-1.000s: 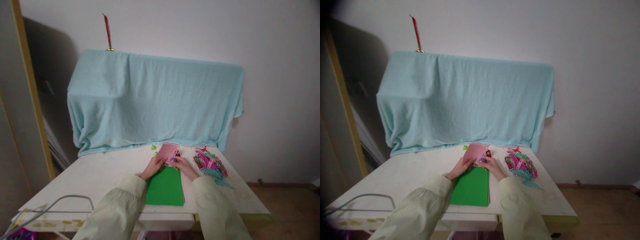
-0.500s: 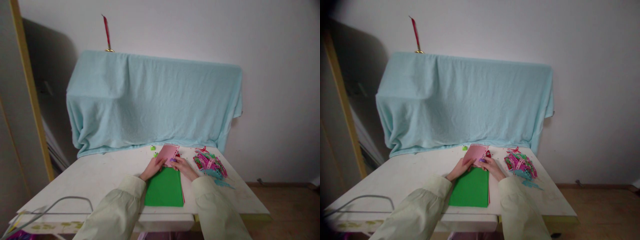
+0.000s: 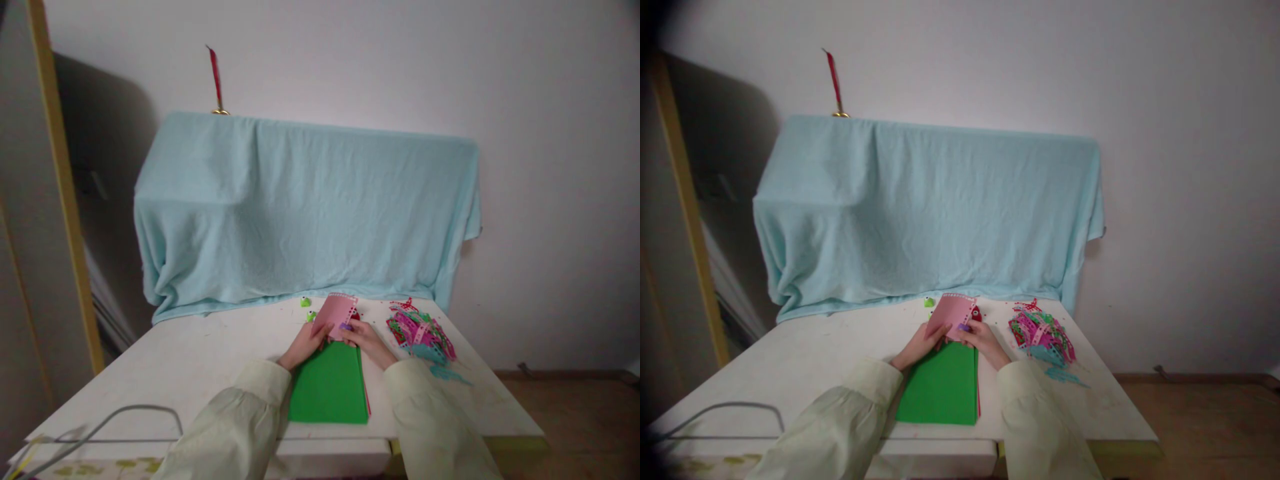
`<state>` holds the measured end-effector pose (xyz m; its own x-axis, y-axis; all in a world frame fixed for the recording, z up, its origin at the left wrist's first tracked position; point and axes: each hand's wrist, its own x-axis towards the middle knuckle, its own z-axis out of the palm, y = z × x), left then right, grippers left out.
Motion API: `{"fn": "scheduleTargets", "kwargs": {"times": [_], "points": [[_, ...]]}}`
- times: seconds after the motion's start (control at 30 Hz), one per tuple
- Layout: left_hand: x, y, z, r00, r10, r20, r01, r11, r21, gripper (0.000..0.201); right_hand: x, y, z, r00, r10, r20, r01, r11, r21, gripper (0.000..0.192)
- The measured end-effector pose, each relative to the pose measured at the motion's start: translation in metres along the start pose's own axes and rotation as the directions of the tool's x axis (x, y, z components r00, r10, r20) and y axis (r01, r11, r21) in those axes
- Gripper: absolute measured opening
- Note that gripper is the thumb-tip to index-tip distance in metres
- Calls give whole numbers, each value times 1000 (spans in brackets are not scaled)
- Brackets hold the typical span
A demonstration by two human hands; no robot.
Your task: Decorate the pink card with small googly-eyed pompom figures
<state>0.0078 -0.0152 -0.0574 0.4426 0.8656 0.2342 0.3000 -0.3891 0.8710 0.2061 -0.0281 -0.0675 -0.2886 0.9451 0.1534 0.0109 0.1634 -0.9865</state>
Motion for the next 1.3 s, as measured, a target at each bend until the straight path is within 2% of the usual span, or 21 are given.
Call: {"fn": "scheduleTargets", "kwargs": {"times": [0.27, 0.53, 0.83, 0.93, 1.1, 1.3], "points": [[3, -7, 2, 1000, -18, -2, 18, 1000, 8, 58, 3, 0, 2, 996, 81, -39, -82, 997, -4, 43], [1, -5, 4, 1000, -16, 10, 16, 1000, 2, 59, 2, -3, 0, 997, -58, -43, 56, 998, -40, 37], [0, 2, 3, 1000, -23, 19, 23, 1000, 0, 60, 5, 5, -2, 995, -64, -78, 58, 995, -77, 35], [1, 1, 2, 999, -35, 1, 35, 999, 12, 60, 6, 6, -1, 996, -40, -78, 36, 998, -49, 36], [1, -1, 4, 999, -30, -17, 30, 999, -15, 59, 6, 2, -2, 981, 80, -178, -66, 994, 82, 41], [1, -2, 6, 998, -50, -41, 49, 999, -10, 60, 8, 3, -8, 948, 144, -285, -79, 971, 228, 51]]}}
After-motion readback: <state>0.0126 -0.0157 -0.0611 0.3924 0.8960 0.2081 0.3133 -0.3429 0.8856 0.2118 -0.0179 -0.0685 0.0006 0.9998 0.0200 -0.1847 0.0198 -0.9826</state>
